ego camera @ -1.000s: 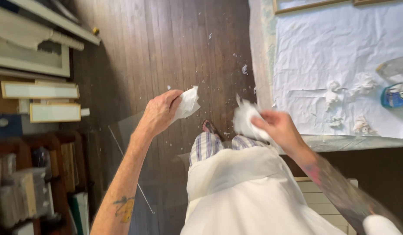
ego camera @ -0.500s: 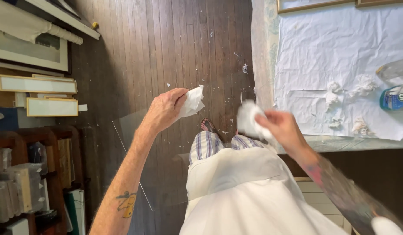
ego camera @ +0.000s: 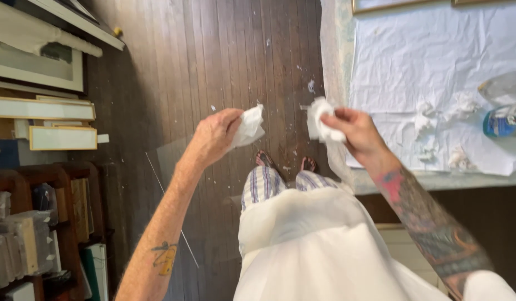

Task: Cleaning a glass pane and assembling it into a wooden picture frame

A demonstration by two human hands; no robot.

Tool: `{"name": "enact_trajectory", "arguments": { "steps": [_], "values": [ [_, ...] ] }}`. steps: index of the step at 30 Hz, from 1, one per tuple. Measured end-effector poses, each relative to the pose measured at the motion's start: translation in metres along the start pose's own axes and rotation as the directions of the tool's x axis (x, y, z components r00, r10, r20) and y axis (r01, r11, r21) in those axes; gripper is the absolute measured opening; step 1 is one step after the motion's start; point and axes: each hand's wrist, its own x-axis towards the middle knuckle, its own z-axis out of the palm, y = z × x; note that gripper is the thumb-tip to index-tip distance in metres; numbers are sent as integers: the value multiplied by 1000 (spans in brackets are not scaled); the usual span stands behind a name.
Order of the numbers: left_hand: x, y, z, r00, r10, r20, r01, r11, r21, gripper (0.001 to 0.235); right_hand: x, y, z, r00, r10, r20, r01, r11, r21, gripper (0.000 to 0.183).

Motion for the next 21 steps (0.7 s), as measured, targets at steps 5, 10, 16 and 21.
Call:
{"name": "enact_trajectory", "arguments": {
  "steps": [5,10,16,21],
  "values": [
    [2,10,-6,1000,3,9,-4,999,46,27,23,11,-12,998,-30,62,29,999,20,19],
    [-2,13,-9,1000,-14,21,13,999,41,26,28,9,-10,993,-85,81,94,989,-112,18],
    [-2,9,-8,998,-54,27,53,998,39,25,30,14,-16,985,-100,143,130,968,-213,24],
    [-1,5,-8,997,-71,42,69,997,44,26,15,-6,0,980,-141,138,177,938,-297,24]
  ]
}}
